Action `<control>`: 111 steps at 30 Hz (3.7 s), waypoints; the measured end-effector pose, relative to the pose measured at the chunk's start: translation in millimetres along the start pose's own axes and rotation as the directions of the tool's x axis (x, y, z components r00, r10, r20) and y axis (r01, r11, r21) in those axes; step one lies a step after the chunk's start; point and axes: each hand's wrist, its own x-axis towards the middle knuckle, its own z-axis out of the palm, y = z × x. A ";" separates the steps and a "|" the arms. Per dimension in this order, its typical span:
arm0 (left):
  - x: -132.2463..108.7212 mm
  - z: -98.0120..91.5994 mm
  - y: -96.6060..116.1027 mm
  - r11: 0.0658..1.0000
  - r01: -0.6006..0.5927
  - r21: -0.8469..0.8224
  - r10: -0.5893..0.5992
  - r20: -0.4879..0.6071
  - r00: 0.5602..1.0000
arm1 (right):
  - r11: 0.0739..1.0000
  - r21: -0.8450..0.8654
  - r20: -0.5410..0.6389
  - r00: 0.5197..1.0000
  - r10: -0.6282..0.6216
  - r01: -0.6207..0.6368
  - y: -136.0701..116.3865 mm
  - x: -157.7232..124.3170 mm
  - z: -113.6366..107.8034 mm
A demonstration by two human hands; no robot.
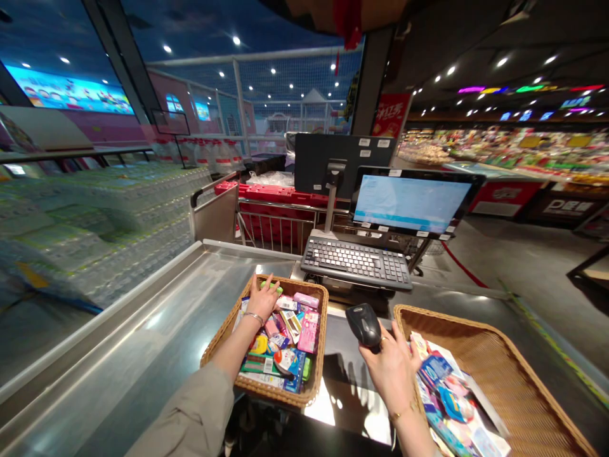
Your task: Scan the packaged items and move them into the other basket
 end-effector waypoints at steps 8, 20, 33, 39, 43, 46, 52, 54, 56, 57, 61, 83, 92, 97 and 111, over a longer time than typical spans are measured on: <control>-10.3 -11.9 8.9 1.000 0.023 -0.017 -0.025 -0.095 0.995 | 1.000 0.002 0.000 1.000 -0.002 0.002 -5.0 -1.3 -3.6; -7.6 -26.4 44.5 0.995 -0.047 -0.087 0.004 -0.437 0.899 | 0.998 0.041 0.001 0.999 -0.050 0.050 -5.2 -7.0 -10.0; 4.9 -38.3 89.6 0.985 -0.125 -0.118 0.039 -0.557 0.830 | 0.999 0.014 -0.003 0.999 -0.047 0.047 -5.5 -11.7 -25.2; 9.5 -37.3 104.6 0.979 -0.158 -0.127 0.057 -0.575 0.816 | 0.999 -0.016 -0.014 0.999 -0.051 0.051 -3.2 -13.3 -29.2; 11.9 -39.0 114.2 0.975 -0.173 -0.141 0.059 -0.583 0.810 | 0.998 -0.022 -0.047 0.997 -0.055 0.054 -0.4 -13.5 -30.5; 14.5 -40.4 120.9 0.972 -0.183 -0.147 0.063 -0.587 0.807 | 0.999 -0.010 -0.069 0.997 -0.034 0.033 0.3 -13.4 -33.0; 22.6 -38.6 133.1 0.966 -0.215 -0.146 0.085 -0.603 0.793 | 1.000 0.012 -0.074 0.997 -0.011 0.012 -0.6 -14.2 -40.1; 25.2 -38.3 136.7 0.963 -0.226 -0.143 0.096 -0.605 0.790 | 1.000 0.013 -0.075 0.997 -0.019 0.020 0.4 -14.7 -40.8; 27.4 -38.5 140.0 0.961 -0.233 -0.147 0.099 -0.605 0.790 | 1.000 0.013 -0.079 0.997 -0.025 0.026 2.3 -15.1 -40.4; 28.3 -38.7 141.5 0.961 -0.234 -0.149 0.098 -0.605 0.790 | 1.000 0.012 -0.080 0.996 -0.028 0.029 3.5 -15.3 -39.8; 31.2 -38.9 146.6 0.959 -0.238 -0.157 0.095 -0.610 0.787 | 0.999 -0.003 -0.065 0.997 -0.035 0.035 7.7 -16.6 -37.4; 35.5 -37.3 151.4 0.951 -0.259 -0.166 0.109 -0.607 0.788 | 0.999 0.037 0.021 1.000 -0.007 0.006 2.6 -20.3 -42.3; 36.2 -41.8 152.1 0.950 -0.253 -0.185 0.090 -0.610 0.787 | 1.000 0.008 0.019 0.999 -0.026 0.026 4.2 -23.5 -41.6; 35.3 -42.9 153.7 0.946 -0.260 -0.193 0.091 -0.614 0.784 | 0.999 -0.033 0.004 1.000 -0.009 0.009 7.8 -24.4 -41.4; 43.9 -56.4 181.5 0.918 -0.343 -0.201 0.146 -0.632 0.761 | 0.972 -0.218 -0.080 0.995 0.067 -0.083 22.5 -35.6 -60.3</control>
